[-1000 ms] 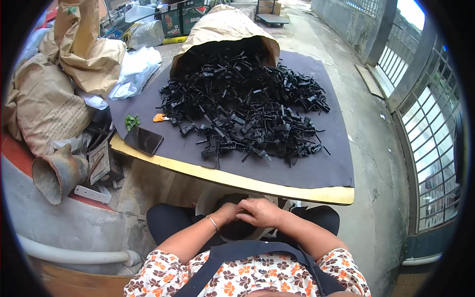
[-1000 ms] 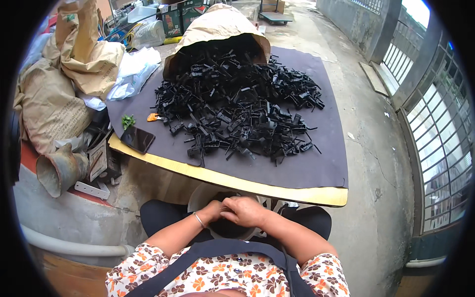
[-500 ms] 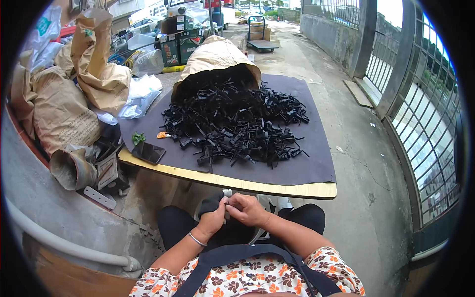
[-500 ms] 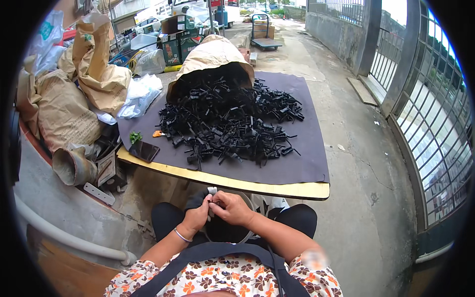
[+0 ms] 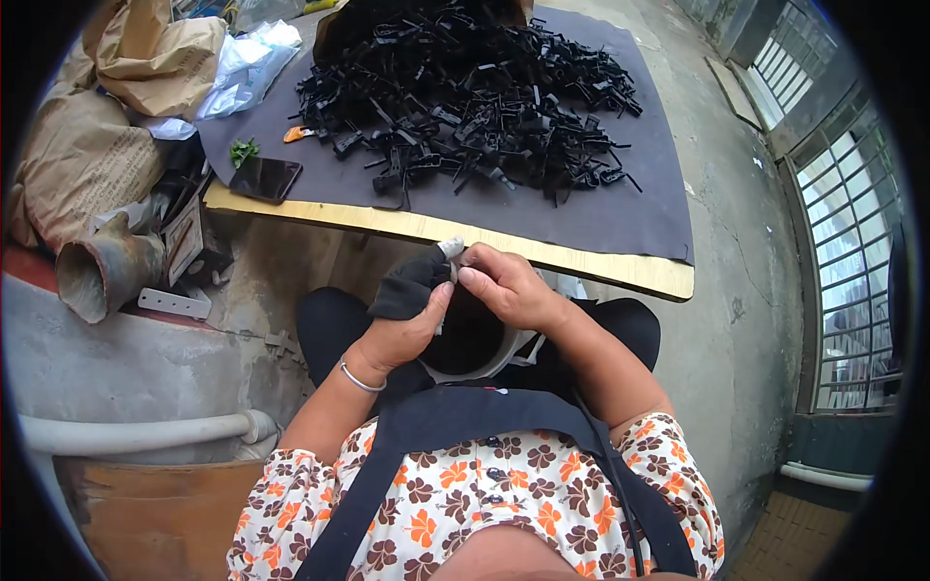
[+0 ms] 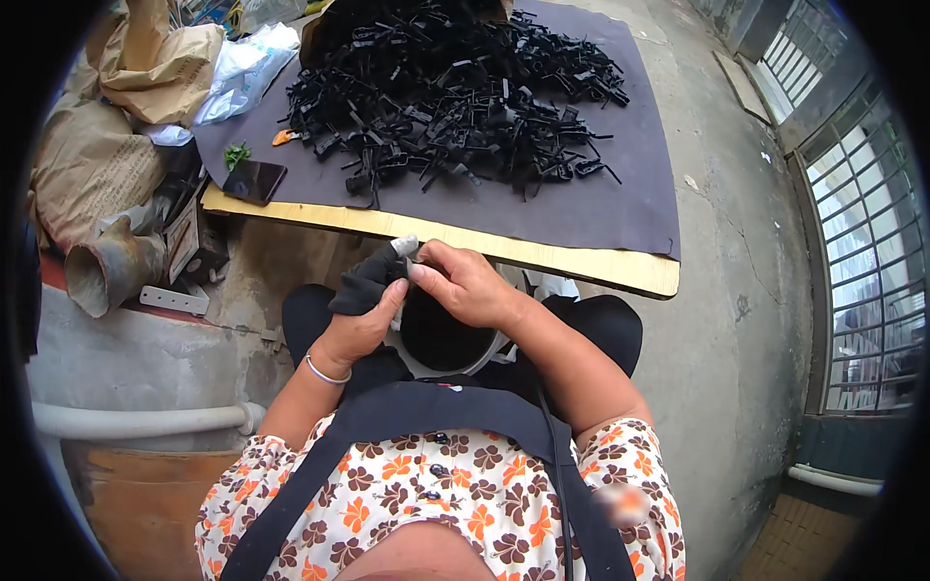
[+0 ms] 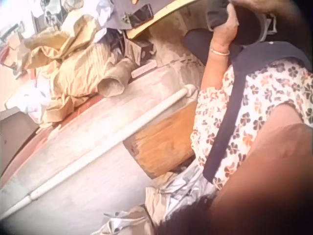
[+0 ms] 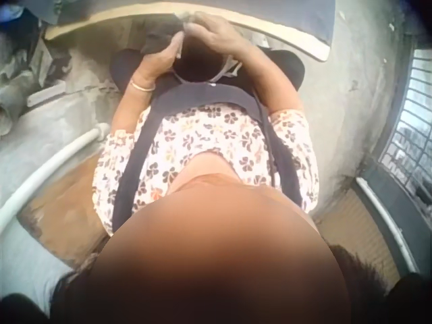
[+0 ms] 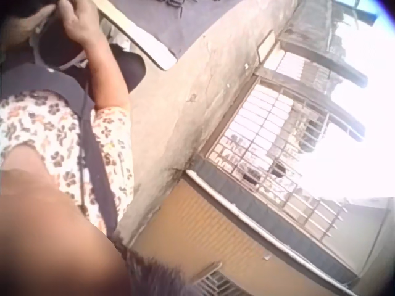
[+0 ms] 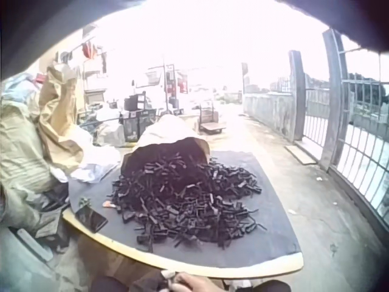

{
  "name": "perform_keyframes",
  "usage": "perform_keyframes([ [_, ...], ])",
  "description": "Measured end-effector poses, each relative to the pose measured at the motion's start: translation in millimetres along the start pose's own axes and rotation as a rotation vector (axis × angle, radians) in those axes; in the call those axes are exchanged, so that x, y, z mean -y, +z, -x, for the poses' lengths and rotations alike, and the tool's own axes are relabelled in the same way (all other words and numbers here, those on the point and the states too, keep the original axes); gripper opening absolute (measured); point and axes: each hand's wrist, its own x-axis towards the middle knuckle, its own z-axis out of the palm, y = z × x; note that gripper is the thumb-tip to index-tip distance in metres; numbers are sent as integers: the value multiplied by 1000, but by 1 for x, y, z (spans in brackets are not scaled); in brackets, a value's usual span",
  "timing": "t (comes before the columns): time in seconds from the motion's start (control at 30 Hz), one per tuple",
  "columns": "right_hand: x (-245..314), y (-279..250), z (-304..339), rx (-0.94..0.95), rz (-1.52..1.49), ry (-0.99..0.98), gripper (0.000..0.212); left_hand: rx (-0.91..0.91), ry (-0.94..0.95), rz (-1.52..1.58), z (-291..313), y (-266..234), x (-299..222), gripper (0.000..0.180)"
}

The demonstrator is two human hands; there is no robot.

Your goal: The recorder is manually assembling small black plastic components.

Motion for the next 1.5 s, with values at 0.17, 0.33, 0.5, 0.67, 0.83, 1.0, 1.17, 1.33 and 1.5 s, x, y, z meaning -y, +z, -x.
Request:
perform_keyframes([
  [0.17, 10, 2, 1, 29, 255, -53, 26, -3, 35, -100, 0, 3, 10, 39],
  [0.33, 13, 4, 3, 61, 301, 9, 24, 10, 56, -169, -1, 7, 8, 38],
  [0.5, 1, 14, 4, -78, 178, 24, 21, -68, 204, -392, -5, 10, -1, 36],
  [0.67, 2, 16, 0, -66, 55, -39, 22, -113, 271, -434, -7, 8, -4, 34],
  [0.83, 8, 0, -1, -54, 192, 19, 25, -63, -125, 172, -12, -5, -14, 32],
  [1.0, -6, -3, 1, -9, 253, -150, 14, -120, -282, 452, -9, -12, -12, 37],
  [1.17, 0, -7, 1, -65, 315, -212, 11, -70, -243, 276, -5, -7, -2, 36],
  [1.33, -4, -4, 0, 5, -160, 117, 12, 16, -169, 366, -5, 1, -6, 35],
  [1.5, 3, -5, 0, 44, -76, 72, 16, -4, -96, 80, -1, 4, 0, 26],
])
